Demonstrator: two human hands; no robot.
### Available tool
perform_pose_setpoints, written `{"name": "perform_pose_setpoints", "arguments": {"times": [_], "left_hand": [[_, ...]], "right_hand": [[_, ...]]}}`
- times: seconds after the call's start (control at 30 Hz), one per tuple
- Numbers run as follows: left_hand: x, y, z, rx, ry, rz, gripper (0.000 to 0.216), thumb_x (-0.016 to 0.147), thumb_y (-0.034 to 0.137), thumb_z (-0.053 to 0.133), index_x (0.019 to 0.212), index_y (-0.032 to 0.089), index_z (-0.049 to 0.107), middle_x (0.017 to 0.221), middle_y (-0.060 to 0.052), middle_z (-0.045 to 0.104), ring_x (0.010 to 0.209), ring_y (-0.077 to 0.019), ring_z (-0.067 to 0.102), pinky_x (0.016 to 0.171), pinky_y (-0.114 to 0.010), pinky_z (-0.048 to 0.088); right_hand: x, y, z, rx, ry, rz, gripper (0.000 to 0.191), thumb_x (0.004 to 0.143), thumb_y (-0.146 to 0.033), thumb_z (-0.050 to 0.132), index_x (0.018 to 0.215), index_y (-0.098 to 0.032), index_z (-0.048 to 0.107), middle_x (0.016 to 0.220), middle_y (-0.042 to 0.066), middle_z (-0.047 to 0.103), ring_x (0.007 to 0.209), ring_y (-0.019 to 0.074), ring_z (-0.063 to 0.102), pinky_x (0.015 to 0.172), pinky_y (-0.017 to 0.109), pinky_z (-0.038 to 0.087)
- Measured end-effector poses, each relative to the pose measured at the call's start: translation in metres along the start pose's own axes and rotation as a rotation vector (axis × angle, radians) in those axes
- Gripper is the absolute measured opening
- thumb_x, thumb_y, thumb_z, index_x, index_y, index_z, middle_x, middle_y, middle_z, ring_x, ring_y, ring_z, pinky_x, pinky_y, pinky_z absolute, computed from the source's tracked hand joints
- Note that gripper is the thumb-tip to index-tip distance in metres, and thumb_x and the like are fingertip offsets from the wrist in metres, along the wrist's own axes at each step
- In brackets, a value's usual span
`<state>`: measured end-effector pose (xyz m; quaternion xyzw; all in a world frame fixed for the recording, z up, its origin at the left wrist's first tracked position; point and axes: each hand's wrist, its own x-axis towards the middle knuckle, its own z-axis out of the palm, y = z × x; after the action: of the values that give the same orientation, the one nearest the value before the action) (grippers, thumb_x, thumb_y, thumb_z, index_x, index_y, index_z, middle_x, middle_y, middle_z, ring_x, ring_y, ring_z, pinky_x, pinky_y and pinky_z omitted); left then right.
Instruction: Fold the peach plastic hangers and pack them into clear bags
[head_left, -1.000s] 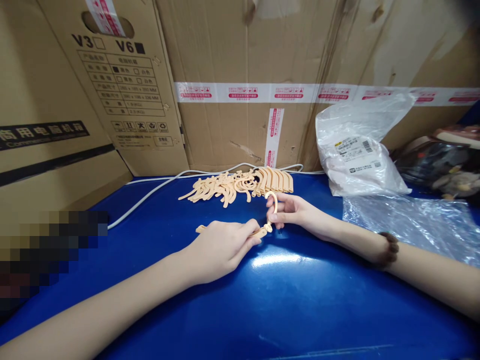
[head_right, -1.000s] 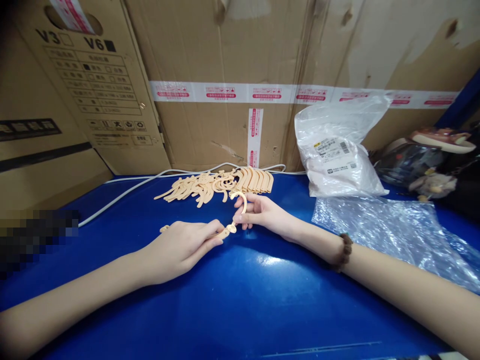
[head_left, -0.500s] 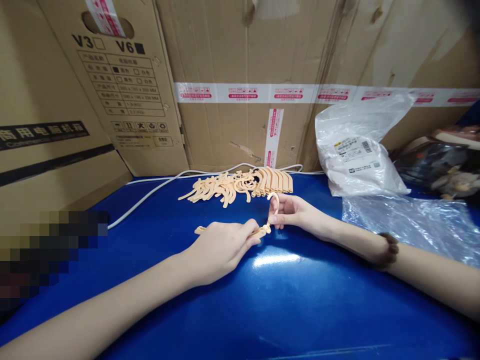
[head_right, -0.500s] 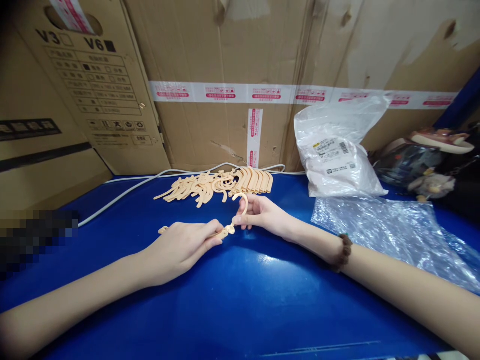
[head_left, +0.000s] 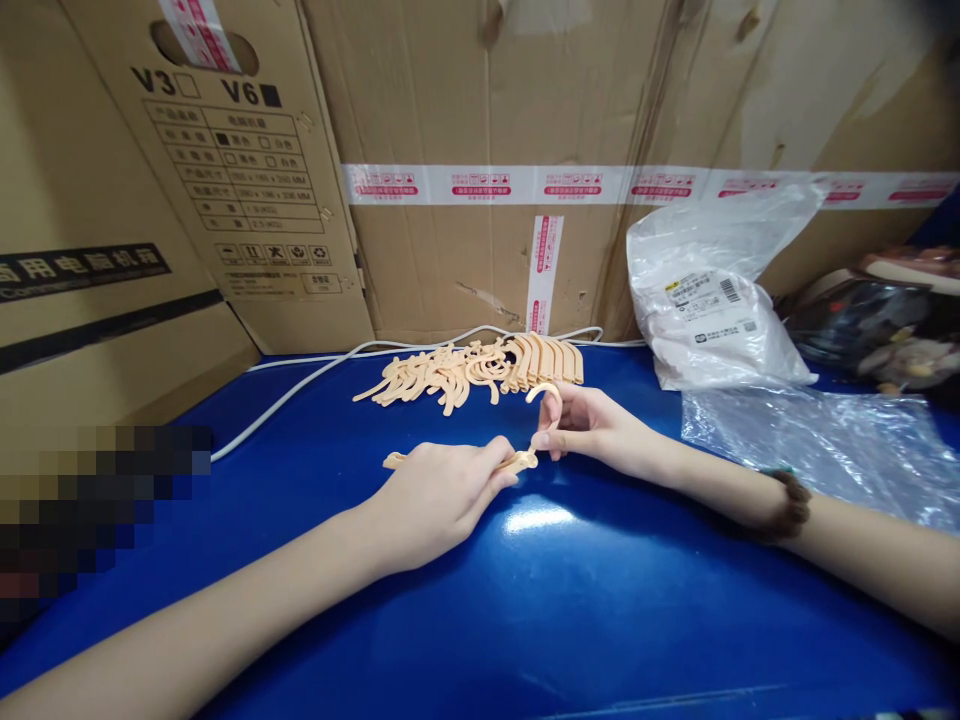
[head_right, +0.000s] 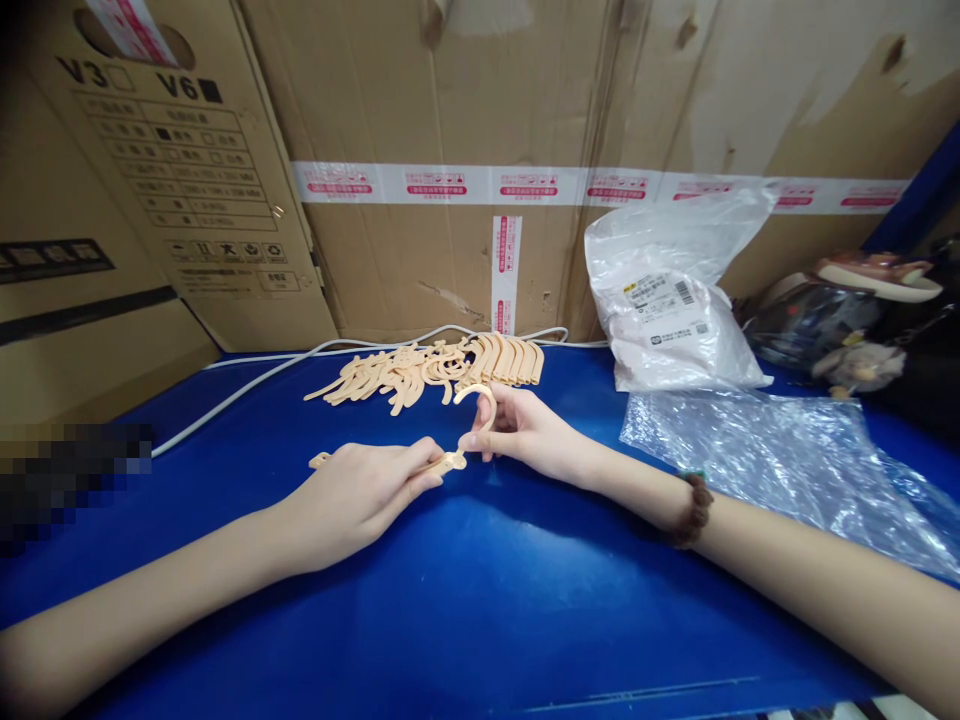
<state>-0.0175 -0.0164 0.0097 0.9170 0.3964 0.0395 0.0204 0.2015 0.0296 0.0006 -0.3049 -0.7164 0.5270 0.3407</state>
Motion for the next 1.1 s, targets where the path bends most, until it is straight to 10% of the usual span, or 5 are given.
{"name": "perform_pose_setpoints", "arguments": {"times": [0.8,1.1], "left_hand": [[0.0,-0.003,-0.003,-0.114,0.086,-0.072,0.029,0.101,0.043,0.029,0.112,0.026,0.05,0.085,-0.001,0.07,0.073,-0.0222,0.067,0.059,-0.027,0.034],[0.01,-0.01,0.004,-1.236,0.105,-0.257,0.027,0.086,0.042,0.054,0.098,0.022,0.041,0.082,0.001,0.059,0.055,-0.0122,0.055,0.042,-0.024,0.048]], "right_hand": [[-0.013,-0.006,0.009,-0.529,0.109,-0.124,0.024,0.088,-0.04,0.061,0.085,-0.022,0.045,0.067,-0.004,0.062,0.061,0.0134,0.06,0.058,0.026,0.044],[0.007,-0.011,-0.053,-1.173,0.492,-0.233,0.033,0.096,-0.044,0.042,0.101,-0.017,0.061,0.095,0.009,0.069,0.089,0.0239,0.063,0.077,0.036,0.046]]}}
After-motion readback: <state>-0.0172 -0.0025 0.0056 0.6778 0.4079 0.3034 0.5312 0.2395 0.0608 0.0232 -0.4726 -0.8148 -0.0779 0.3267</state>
